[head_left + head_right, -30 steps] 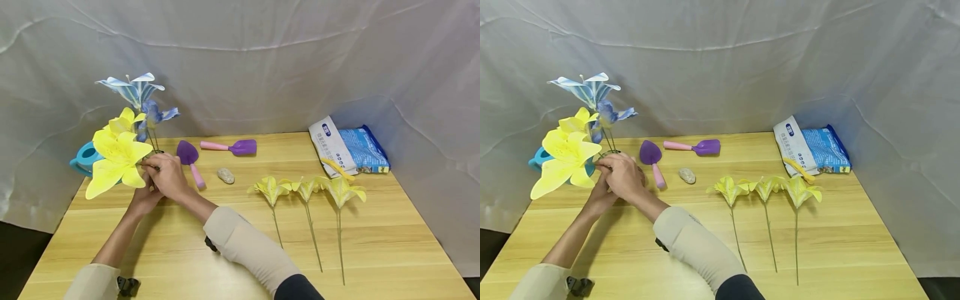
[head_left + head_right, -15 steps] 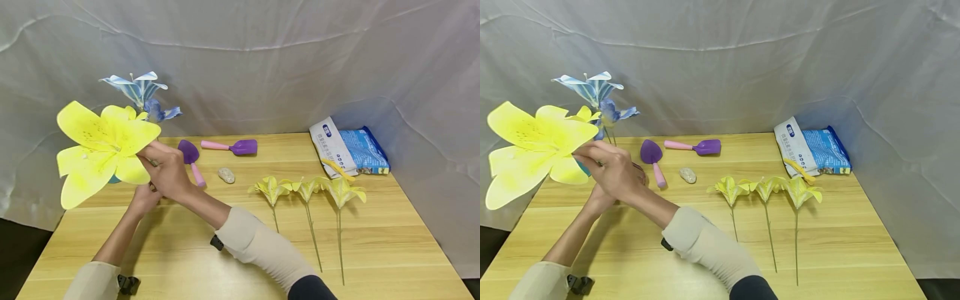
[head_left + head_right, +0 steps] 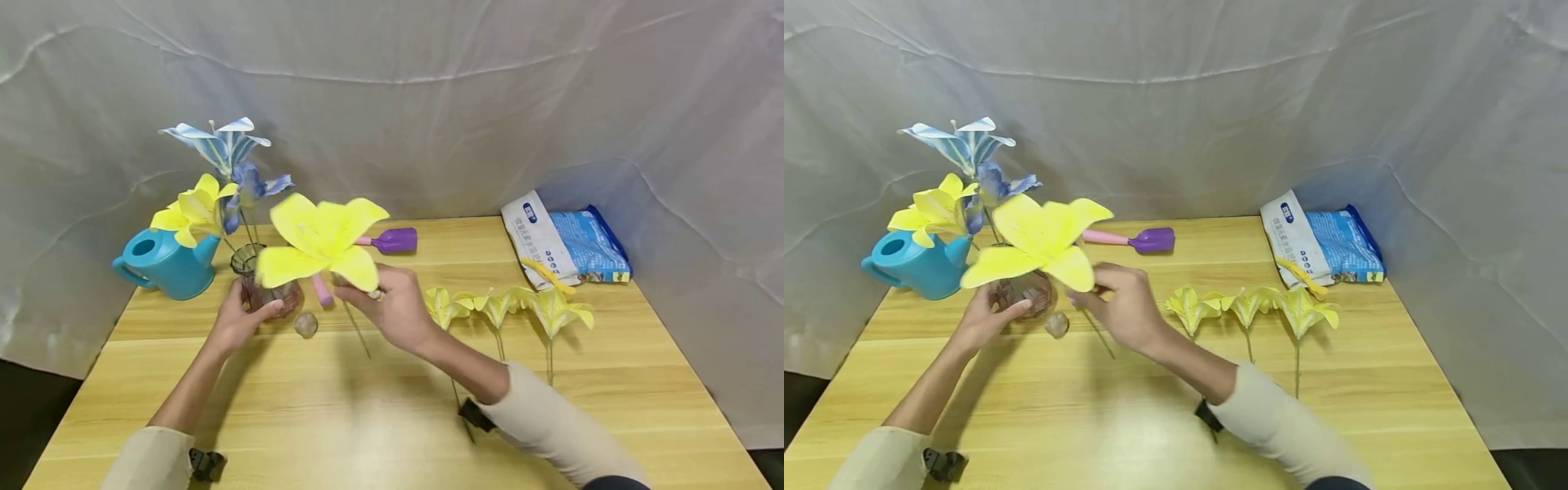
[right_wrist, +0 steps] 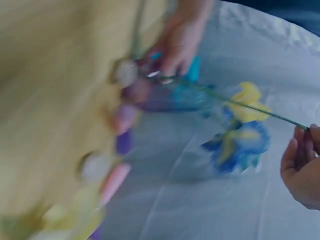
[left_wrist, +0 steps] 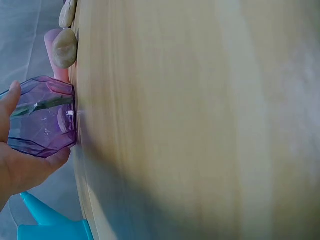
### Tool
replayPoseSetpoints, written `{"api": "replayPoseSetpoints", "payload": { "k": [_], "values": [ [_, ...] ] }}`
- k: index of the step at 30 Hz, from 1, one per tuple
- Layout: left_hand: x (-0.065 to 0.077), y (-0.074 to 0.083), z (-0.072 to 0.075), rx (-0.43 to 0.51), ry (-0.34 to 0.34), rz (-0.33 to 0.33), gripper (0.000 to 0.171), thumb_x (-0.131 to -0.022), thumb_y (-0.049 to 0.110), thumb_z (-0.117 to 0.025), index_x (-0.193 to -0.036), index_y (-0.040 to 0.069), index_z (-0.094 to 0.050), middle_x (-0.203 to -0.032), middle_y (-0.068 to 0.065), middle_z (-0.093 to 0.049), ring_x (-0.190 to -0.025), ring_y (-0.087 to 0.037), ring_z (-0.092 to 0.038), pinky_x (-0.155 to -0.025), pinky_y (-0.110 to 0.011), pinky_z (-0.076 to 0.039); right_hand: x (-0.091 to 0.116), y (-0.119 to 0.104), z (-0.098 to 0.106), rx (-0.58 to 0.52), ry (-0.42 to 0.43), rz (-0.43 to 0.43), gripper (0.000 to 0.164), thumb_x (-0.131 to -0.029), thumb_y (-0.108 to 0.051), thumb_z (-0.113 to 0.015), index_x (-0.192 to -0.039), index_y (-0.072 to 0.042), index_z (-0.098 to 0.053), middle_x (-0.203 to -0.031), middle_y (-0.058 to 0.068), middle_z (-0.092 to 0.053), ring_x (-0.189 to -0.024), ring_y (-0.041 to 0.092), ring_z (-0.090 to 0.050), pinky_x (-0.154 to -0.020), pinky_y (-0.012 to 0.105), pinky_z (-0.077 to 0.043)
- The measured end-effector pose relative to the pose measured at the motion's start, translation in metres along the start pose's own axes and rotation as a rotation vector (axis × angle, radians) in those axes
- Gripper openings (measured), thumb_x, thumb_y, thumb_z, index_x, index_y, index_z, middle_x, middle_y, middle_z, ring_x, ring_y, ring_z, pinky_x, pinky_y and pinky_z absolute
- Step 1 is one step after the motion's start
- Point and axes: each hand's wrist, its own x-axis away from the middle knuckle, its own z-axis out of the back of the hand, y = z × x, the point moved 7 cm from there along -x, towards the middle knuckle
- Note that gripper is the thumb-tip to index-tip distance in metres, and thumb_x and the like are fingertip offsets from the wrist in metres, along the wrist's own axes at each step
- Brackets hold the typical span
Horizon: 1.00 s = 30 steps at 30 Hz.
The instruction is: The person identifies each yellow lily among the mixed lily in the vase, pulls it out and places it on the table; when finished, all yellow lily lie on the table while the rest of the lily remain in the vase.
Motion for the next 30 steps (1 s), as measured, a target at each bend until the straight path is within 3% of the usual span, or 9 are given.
{"api": "replayPoseSetpoints", "payload": {
  "k": [7, 10, 14, 19, 26, 30],
  "values": [
    [0.0, -0.001, -0.001, -0.018, -0.006, 0.011, 0.085, -0.077, 0.041, -0.065, -0.135, 0.002, -0.017, -0.125, -0.025, -0.035, -0.117, -0.039, -0.031, -0.092, -0.051, -0.03, 0.075, 0.053, 0.027, 0.136, -0.229, -0.479, 0.008, -0.078, -0.011, -0.067, -0.085, -0.008, -0.067, -0.079, -0.001, -0.065, -0.067, 0.011, -0.059, -0.059, 0.022, -0.049],
    [0.0, 0.002, 0.0, -0.018, -0.004, 0.002, 0.083, -0.077, 0.04, -0.065, -0.134, 0.002, -0.018, -0.124, -0.025, -0.036, -0.117, -0.038, -0.032, -0.092, -0.05, -0.03, 0.102, 0.067, 0.03, 0.147, -0.307, -0.596, 0.008, -0.078, -0.01, -0.066, -0.084, -0.005, -0.067, -0.077, 0.0, -0.064, -0.066, 0.014, -0.059, -0.058, 0.022, -0.048],
    [0.0, 0.003, 0.0, -0.008, -0.006, -0.007, 0.082, -0.078, 0.038, -0.065, -0.134, 0.001, -0.018, -0.124, -0.025, -0.036, -0.117, -0.037, -0.031, -0.092, -0.051, -0.03, 0.123, 0.083, 0.029, 0.154, -0.348, -0.662, 0.005, -0.078, -0.006, -0.065, -0.08, -0.002, -0.067, -0.073, 0.003, -0.064, -0.063, 0.016, -0.06, -0.052, 0.023, -0.047],
    [0.0, 0.002, 0.0, -0.003, -0.005, 0.001, 0.084, -0.078, 0.038, -0.065, -0.135, 0.002, -0.016, -0.125, -0.025, -0.035, -0.118, -0.038, -0.031, -0.092, -0.051, -0.03, 0.134, 0.101, 0.022, 0.165, -0.394, -0.702, 0.006, -0.079, -0.003, -0.062, -0.076, -0.002, -0.067, -0.066, 0.004, -0.063, -0.057, 0.018, -0.059, -0.047, 0.023, -0.045],
    [0.0, 0.002, 0.0, -0.011, 0.0, 0.013, 0.084, -0.077, 0.04, -0.065, -0.136, 0.004, -0.017, -0.124, -0.023, -0.036, -0.117, -0.036, -0.032, -0.091, -0.05, -0.031, 0.13, 0.116, 0.019, 0.215, -0.398, -0.725, 0.008, -0.08, -0.006, -0.062, -0.076, -0.002, -0.067, -0.063, 0.003, -0.063, -0.054, 0.017, -0.059, -0.046, 0.024, -0.044],
    [-0.001, 0.001, 0.0, -0.016, 0.006, 0.012, 0.083, -0.077, 0.041, -0.065, -0.134, 0.004, -0.019, -0.122, -0.022, -0.038, -0.115, -0.035, -0.034, -0.089, -0.049, -0.032, 0.124, 0.116, 0.024, 0.28, -0.391, -0.714, 0.008, -0.08, -0.01, -0.063, -0.079, -0.004, -0.068, -0.067, 0.002, -0.063, -0.057, 0.013, -0.058, -0.052, 0.024, -0.046]
  ]
}}
